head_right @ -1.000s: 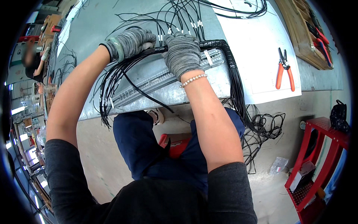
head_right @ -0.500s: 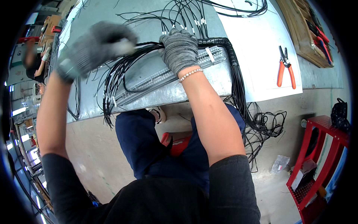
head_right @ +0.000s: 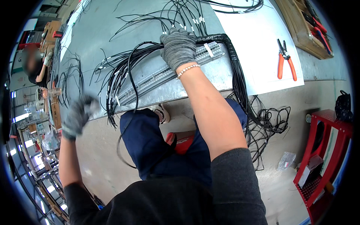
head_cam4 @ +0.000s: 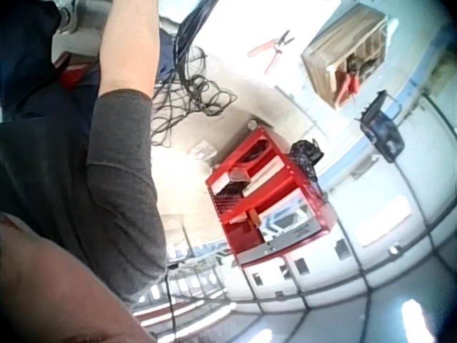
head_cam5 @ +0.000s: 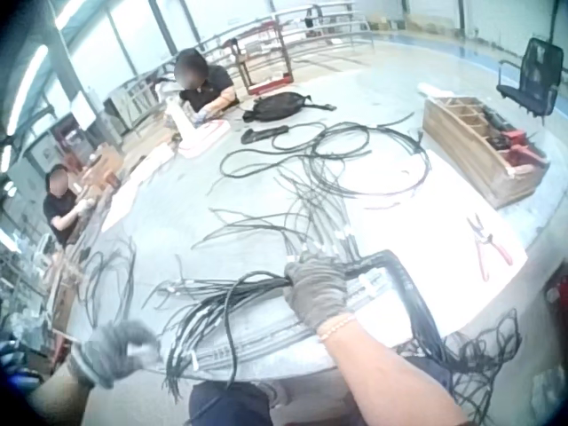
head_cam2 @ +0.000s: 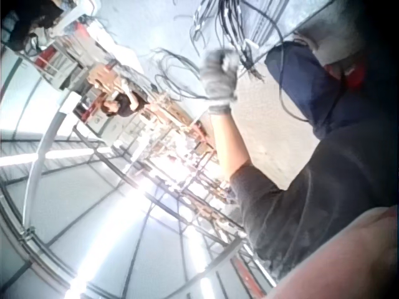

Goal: The person organizes a bundle of black cables on a metal workbench. They repeatedly gather, align, and separate the cables by hand, occasionally using a red-handled wire cutter to trim or adjust the bundle. The cables remain on the bench throughout the clip.

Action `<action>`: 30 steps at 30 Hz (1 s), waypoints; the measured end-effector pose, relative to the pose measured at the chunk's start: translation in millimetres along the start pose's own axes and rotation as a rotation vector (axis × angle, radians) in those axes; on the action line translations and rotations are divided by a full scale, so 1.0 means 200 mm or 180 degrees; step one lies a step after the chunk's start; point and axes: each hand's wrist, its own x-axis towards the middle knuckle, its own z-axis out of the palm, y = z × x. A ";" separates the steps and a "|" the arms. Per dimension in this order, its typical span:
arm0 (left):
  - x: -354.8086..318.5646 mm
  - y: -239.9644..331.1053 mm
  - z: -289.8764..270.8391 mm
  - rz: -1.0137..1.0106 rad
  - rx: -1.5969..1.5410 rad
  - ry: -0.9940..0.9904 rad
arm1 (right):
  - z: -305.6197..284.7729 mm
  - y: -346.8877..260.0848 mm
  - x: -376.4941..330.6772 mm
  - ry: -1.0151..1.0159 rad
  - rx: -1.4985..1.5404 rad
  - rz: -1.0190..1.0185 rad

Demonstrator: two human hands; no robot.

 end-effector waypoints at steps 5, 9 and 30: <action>0.84 0.38 0.26 0.1062 0.0655 0.0730 | -0.04 -0.07 0.00 -0.0261 0.0072 0.0027; 1.16 0.41 0.31 0.0389 0.0617 -0.1219 | -0.01 -0.04 0.02 -0.0354 0.0052 -0.0099; 0.98 0.36 0.59 0.0799 0.1353 0.0100 | -0.04 0.09 0.08 -0.0209 0.0811 0.0038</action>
